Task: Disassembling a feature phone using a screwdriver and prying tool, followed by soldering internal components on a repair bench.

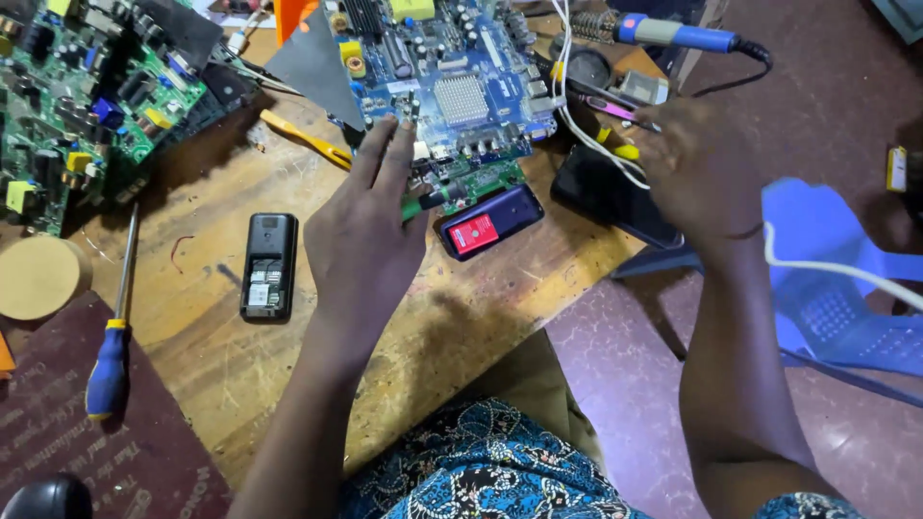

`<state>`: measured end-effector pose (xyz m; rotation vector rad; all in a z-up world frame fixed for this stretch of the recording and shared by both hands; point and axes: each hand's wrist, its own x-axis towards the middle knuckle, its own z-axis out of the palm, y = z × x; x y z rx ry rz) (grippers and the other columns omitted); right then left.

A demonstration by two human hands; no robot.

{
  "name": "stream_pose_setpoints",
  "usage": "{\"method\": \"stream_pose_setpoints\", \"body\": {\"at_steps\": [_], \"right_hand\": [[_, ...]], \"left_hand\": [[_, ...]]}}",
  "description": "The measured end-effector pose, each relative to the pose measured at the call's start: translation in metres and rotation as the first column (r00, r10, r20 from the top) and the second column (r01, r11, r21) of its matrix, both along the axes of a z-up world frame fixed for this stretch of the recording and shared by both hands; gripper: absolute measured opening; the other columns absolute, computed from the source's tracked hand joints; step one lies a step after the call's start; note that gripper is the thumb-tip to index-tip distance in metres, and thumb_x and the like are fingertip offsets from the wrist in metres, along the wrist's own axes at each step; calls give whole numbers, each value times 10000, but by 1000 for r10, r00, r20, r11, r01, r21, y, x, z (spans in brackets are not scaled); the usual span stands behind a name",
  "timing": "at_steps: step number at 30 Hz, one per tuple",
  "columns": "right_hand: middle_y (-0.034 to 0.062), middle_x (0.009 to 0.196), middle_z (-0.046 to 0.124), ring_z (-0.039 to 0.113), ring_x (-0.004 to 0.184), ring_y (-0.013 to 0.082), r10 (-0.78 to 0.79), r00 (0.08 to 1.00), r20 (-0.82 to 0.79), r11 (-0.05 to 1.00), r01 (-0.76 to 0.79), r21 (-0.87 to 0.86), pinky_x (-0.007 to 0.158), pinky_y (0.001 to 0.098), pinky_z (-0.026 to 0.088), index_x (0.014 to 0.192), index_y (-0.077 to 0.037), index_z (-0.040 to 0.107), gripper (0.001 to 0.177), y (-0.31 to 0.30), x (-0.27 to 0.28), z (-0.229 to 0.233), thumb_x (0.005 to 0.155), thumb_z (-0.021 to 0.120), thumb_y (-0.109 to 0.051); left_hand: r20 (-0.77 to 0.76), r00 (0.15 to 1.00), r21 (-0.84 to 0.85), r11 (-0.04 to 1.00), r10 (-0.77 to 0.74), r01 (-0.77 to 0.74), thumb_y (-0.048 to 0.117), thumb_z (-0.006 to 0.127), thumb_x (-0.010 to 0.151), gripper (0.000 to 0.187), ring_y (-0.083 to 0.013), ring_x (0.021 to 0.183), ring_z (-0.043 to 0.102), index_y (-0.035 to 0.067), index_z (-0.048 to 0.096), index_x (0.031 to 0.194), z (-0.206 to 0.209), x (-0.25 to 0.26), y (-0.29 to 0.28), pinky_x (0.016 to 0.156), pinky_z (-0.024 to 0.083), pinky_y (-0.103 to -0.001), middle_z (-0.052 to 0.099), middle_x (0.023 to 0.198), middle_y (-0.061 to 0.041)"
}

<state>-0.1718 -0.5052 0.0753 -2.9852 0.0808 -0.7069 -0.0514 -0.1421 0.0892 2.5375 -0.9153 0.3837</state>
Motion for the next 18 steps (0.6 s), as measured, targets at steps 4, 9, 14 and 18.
{"method": "stream_pose_setpoints", "body": {"at_steps": [4,9,14,18], "right_hand": [[189,1376,734,635,1311,400,102,994,48,982,-108,157,1112,561,482,1330,-38,772,239,58,4,22,1108,682,-21],[123,1204,788,733,1078,253,31,996,-81,768,28,640,933,390,585,1194,-72,797,225,120,-6,39,1031,655,-12],[206,1145,814,726,1199,482,115,969,-217,752,58,656,1041,573,561,1111,-150,859,235,125,-23,13,937,729,-62],[139,1184,786,745,1166,372,-44,987,-158,913,104,395,1021,476,580,1187,-139,832,179,93,-38,-29,1030,746,-145]], "left_hand": [[85,996,-112,993,-16,25,231,923,909,747,-234,1098,786,164,601,1581,12,-11,12,556,541,-367,592,1634,4],[-356,934,-527,832,-31,-173,87,578,1139,249,-118,611,612,-44,707,1307,5,-33,45,388,510,-209,719,1054,-161],[-811,486,-581,556,-326,-595,45,604,1020,282,-217,480,663,19,735,1268,-24,-47,75,450,424,-269,796,1018,-231],[-843,243,-476,458,-480,-751,118,652,1011,275,-214,469,638,43,708,1270,-45,-60,81,274,354,-230,809,1067,-217]]}}
